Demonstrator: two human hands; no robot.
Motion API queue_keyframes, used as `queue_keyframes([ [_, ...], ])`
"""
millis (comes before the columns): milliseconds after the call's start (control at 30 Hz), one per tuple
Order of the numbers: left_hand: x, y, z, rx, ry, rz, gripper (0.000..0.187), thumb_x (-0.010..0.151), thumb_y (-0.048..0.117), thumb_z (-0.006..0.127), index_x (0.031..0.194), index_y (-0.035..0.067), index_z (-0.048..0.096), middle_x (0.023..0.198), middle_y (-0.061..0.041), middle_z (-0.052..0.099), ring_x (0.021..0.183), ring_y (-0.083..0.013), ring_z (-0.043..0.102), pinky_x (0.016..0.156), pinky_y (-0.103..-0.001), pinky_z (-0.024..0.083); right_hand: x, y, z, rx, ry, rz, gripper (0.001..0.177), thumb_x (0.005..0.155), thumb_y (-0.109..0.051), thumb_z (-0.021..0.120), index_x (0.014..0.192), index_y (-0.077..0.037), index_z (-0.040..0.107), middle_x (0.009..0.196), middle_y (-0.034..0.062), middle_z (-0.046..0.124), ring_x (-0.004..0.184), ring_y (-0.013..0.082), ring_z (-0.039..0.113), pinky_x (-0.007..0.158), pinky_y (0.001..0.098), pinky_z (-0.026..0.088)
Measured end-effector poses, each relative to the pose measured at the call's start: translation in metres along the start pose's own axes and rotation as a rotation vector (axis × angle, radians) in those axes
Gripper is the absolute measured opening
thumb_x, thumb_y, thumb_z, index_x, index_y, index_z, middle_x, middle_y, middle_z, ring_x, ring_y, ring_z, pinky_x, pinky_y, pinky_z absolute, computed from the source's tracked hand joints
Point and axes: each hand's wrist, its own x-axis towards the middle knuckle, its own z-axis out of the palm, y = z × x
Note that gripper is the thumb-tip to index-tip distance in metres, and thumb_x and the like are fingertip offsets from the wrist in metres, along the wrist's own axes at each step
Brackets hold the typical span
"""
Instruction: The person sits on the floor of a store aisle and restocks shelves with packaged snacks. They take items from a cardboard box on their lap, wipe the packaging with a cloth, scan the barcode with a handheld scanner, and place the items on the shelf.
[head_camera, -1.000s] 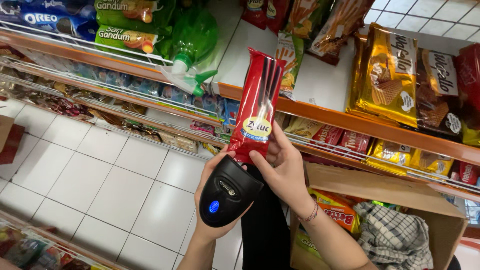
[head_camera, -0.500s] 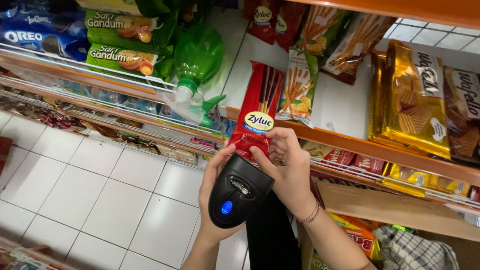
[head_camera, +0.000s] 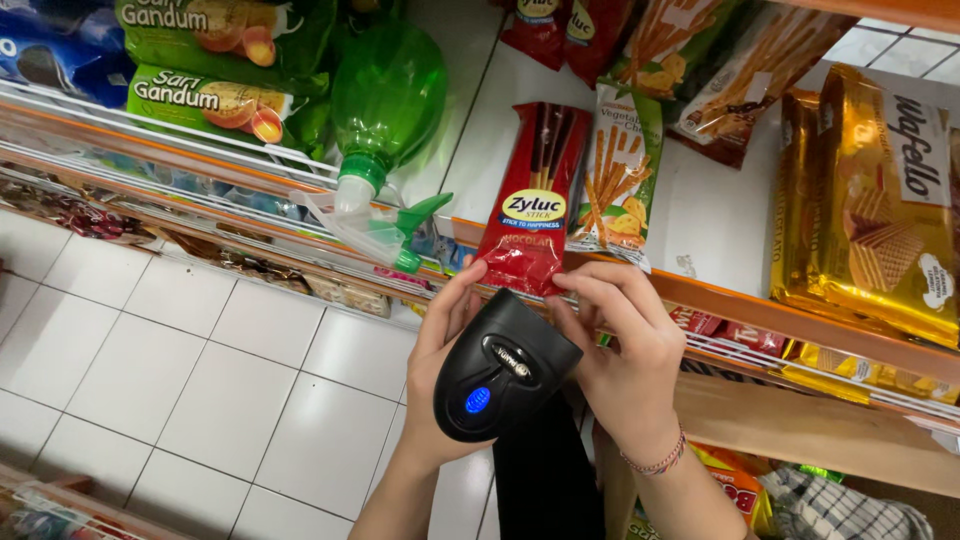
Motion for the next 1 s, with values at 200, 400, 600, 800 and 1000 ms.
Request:
queue_keyframes([
  [200, 0.017, -0.013, 0.001, -0.051, -0.031, 0.014, 0.049, 0.084, 0.011, 0.079, 0.126, -0.010, 0.066, 0.168, -0.026, 0.029, 0.162, -0.0421, 0.033, 0.132, -0.048, 0.032, 0.006, 0.011, -0.002, -0.176, 0.077, -0.067, 0.031, 0.086, 0.004, 0.084, 0.112, -0.007, 0.073, 0.110, 0.0052, 0.067, 0.092, 0.0183, 0.064, 0.080, 0.0294, 0.053],
  [400, 0.025, -0.019, 0.002, -0.032, -0.074, -0.005, 0.044, 0.085, 0.006, 0.078, 0.125, -0.008, 0.068, 0.169, -0.024, 0.030, 0.159, -0.0386, 0.034, 0.132, -0.046, 0.030, 0.012, 0.008, -0.010, -0.443, 0.134, -0.117, 0.038, 0.078, 0.000, 0.088, 0.113, -0.009, 0.076, 0.117, 0.0071, 0.066, 0.110, 0.0294, 0.056, 0.097, 0.0395, 0.040],
  [600, 0.036, -0.020, 0.004, 0.036, -0.082, 0.023, 0.047, 0.084, 0.006, 0.081, 0.128, -0.007, 0.067, 0.166, -0.022, 0.031, 0.160, -0.0388, 0.030, 0.134, -0.046, 0.029, 0.010, 0.025, -0.009, -0.376, 0.102, -0.099, 0.036, 0.086, 0.003, 0.083, 0.119, -0.007, 0.073, 0.124, 0.0044, 0.067, 0.123, 0.0252, 0.061, 0.107, 0.0396, 0.038],
  [800, 0.041, -0.012, 0.004, 0.248, -0.086, -0.015, 0.055, 0.077, 0.007, 0.084, 0.128, -0.003, 0.068, 0.166, -0.019, 0.039, 0.164, -0.0413, 0.027, 0.126, -0.047, 0.041, 0.000, 0.046, -0.006, -0.341, 0.101, -0.082, 0.024, 0.093, 0.002, 0.083, 0.113, -0.007, 0.074, 0.121, 0.0030, 0.068, 0.122, 0.0227, 0.062, 0.105, 0.0347, 0.040],
  [1000, 0.043, -0.007, 0.010, 0.368, -0.099, -0.015, 0.054, 0.073, 0.008, 0.085, 0.124, 0.000, 0.069, 0.166, -0.017, 0.038, 0.163, -0.0401, 0.025, 0.127, -0.047, 0.038, 0.000, 0.047, -0.007, -0.333, 0.110, -0.080, 0.020, 0.092, 0.003, 0.081, 0.107, -0.007, 0.072, 0.120, 0.0042, 0.068, 0.120, 0.0236, 0.062, 0.103, 0.0355, 0.040],
])
